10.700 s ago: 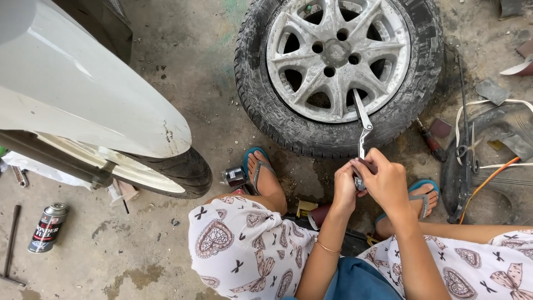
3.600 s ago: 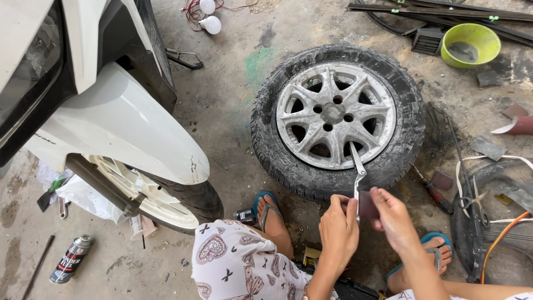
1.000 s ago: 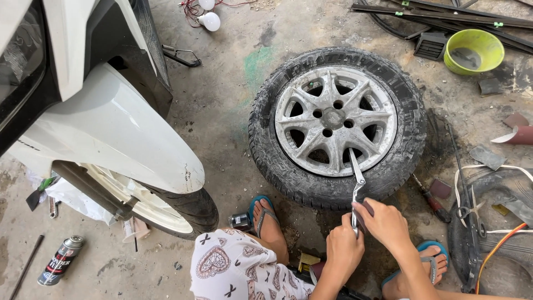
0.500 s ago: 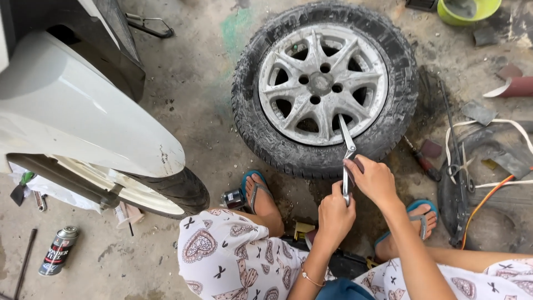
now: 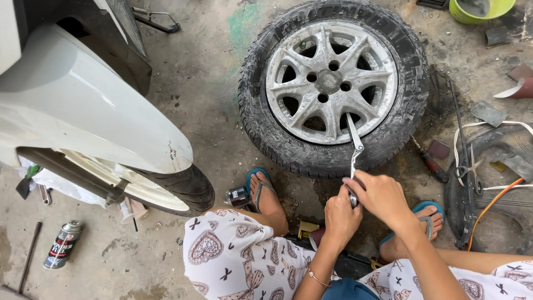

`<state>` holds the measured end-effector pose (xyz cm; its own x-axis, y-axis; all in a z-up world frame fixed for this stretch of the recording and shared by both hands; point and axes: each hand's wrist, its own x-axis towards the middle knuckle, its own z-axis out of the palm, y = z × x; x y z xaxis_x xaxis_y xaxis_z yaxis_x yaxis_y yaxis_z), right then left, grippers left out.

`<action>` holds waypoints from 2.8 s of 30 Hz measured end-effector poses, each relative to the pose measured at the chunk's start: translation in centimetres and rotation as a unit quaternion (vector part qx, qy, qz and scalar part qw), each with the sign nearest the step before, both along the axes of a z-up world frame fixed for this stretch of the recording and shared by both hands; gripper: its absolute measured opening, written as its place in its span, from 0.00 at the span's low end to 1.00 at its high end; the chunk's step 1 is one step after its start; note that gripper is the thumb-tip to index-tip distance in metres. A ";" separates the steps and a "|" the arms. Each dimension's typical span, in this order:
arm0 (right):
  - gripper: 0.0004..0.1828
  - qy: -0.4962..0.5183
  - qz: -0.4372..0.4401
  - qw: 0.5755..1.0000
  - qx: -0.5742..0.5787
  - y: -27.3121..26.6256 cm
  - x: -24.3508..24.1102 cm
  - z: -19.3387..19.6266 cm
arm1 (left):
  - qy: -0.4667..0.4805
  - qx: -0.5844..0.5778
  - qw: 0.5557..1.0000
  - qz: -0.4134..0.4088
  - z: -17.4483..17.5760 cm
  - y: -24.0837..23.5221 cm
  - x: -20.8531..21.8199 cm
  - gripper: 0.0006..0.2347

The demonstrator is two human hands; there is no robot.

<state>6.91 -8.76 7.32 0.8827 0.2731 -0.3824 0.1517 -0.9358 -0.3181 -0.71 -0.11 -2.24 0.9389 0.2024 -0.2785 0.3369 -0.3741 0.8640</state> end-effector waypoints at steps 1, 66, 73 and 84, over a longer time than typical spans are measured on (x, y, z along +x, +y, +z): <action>0.22 0.001 -0.001 1.000 -0.001 0.2 0.3 -0.7 | 0.001 -0.001 1.000 -0.001 0.2 0.2 0.1 0.15; 0.21 -0.215 0.204 0.955 -0.005 -1.3 6.4 -7.2 | -0.062 -0.171 0.983 0.040 2.5 0.0 -0.3 0.20; 0.20 -0.202 0.266 0.942 0.033 -1.8 3.3 -4.9 | -0.047 -0.179 0.981 0.061 0.3 -0.9 -0.4 0.02; 0.21 -0.240 0.269 0.931 0.059 -1.6 3.3 -4.7 | -0.057 -0.233 0.968 0.069 1.7 -0.6 -0.3 0.03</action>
<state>10.20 -10.32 2.60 0.6676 0.7400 0.0815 0.7394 -0.6462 -0.1890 -1.00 -0.73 -0.49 0.9420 0.2043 -0.2664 0.2490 0.1072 0.9626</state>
